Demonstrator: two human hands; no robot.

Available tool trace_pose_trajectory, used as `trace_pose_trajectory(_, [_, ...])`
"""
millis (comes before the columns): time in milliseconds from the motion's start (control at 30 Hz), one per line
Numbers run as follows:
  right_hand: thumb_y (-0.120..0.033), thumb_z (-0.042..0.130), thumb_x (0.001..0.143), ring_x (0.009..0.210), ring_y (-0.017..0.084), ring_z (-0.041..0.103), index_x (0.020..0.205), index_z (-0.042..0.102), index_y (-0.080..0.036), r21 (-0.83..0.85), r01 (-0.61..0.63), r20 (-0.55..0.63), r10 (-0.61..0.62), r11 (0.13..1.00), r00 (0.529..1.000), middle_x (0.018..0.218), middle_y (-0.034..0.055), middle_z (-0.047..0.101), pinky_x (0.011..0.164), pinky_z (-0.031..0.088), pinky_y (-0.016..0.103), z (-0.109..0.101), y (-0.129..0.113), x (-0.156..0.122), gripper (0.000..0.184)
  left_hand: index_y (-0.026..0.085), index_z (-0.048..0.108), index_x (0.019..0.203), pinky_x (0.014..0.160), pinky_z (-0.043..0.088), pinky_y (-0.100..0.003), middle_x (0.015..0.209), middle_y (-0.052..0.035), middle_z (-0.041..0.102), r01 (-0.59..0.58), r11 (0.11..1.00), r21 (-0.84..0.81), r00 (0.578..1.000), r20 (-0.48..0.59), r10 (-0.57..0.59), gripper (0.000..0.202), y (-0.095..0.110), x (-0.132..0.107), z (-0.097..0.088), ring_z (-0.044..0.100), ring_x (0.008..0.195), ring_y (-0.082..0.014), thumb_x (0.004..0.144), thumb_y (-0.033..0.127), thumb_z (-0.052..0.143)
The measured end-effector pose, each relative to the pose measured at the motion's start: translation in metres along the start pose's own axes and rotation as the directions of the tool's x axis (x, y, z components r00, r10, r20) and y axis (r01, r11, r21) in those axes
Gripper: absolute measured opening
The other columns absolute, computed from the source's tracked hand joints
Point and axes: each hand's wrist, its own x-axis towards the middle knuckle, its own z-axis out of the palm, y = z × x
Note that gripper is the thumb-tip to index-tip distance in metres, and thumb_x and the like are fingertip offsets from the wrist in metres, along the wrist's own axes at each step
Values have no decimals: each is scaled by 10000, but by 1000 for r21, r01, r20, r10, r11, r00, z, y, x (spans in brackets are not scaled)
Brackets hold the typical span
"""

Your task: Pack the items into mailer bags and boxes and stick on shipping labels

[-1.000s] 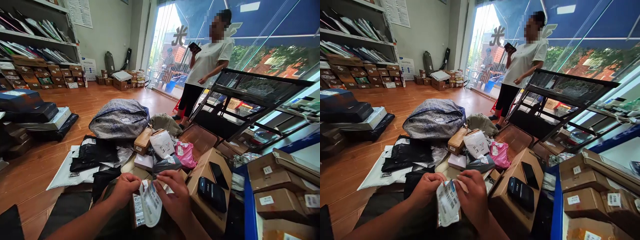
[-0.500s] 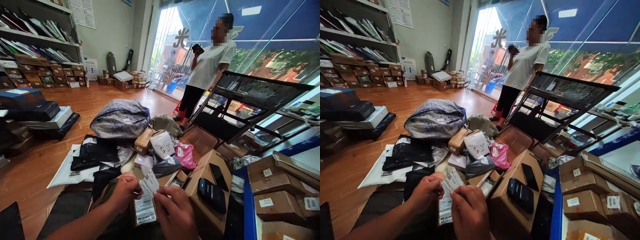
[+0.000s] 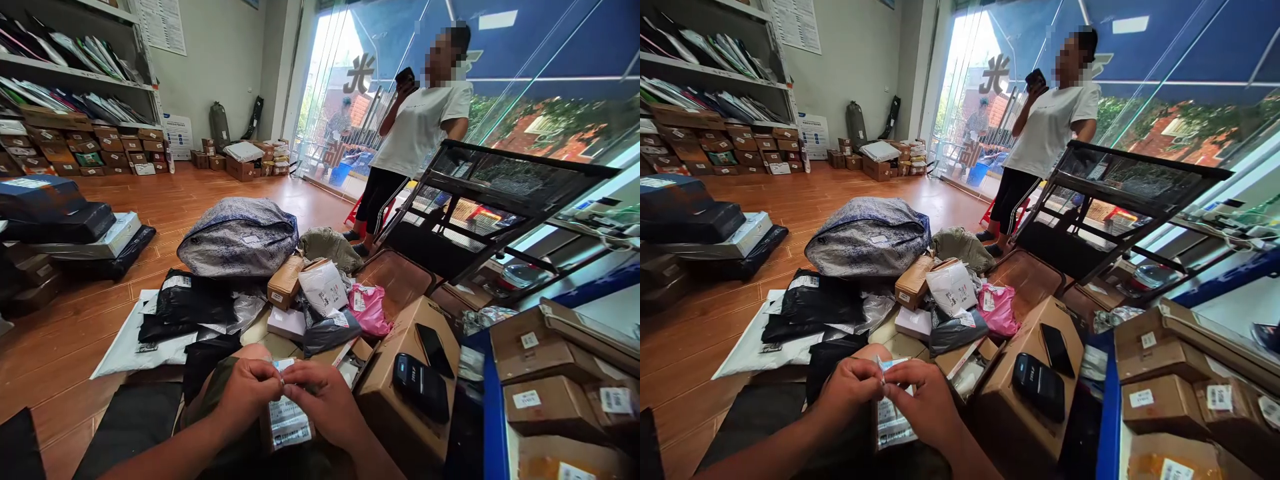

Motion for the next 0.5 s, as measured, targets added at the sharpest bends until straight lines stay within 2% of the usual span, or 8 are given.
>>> trace_pose_trajectory(100, [-356, 679, 813, 798, 185, 673, 782, 736, -191, 38, -42, -57, 44, 998, 997, 841, 54, 731, 745, 532, 292, 2, 5, 1, 178, 195, 650, 405, 543, 371, -276, 468, -17, 557, -217, 964, 155, 973, -46, 227, 134, 2, -1, 1, 479, 521, -149, 532, 162, 624])
trace_pose_trajectory(200, [-448, 645, 826, 653, 143, 614, 818, 670, -164, 212, -133, -148, 166, 968, 975, 732, 25, 669, 590, 495, 246, -1, 19, 4, 285, 208, 638, 398, 592, 401, -291, 521, -26, 588, -267, 957, 117, 953, -117, 280, 154, -5, 4, -4, 514, 574, -172, 533, 141, 606])
trace_pose_trajectory(267, [-500, 666, 796, 514, 95, 537, 817, 620, -163, 372, -192, -177, 273, 908, 946, 610, -28, 593, 480, 425, 197, -8, 30, 6, 341, 203, 617, 403, 599, 409, -283, 560, -27, 599, -242, 970, -10, 960, -144, 238, 150, -11, 11, -13, 529, 611, -174, 535, 134, 600])
trace_pose_trajectory(367, [-521, 730, 729, 392, 50, 457, 812, 568, -171, 528, -238, -204, 394, 815, 896, 521, -78, 519, 388, 318, 149, -22, 42, 4, 394, 179, 546, 405, 537, 393, -246, 632, -26, 626, -129, 954, -269, 986, -138, 94, 117, -18, 22, -28, 527, 598, -144, 508, 129, 569])
trace_pose_trajectory(433, [-526, 746, 710, 367, 51, 464, 825, 556, -173, 559, -263, -220, 447, 786, 867, 517, -74, 535, 345, 279, 133, -31, 44, -1, 417, 165, 494, 418, 455, 336, -208, 675, -28, 648, -24, 916, -400, 994, -110, -22, 88, -17, 29, -37, 482, 521, -97, 477, 133, 551])
trace_pose_trajectory(500, [-538, 748, 701, 385, 77, 518, 830, 549, -174, 545, -273, -253, 466, 793, 848, 538, -53, 569, 306, 282, 128, -37, 43, -8, 435, 162, 454, 451, 380, 229, -169, 655, -18, 637, 57, 890, -453, 994, -54, -91, 99, -14, 35, -43, 398, 438, -49, 470, 146, 550])
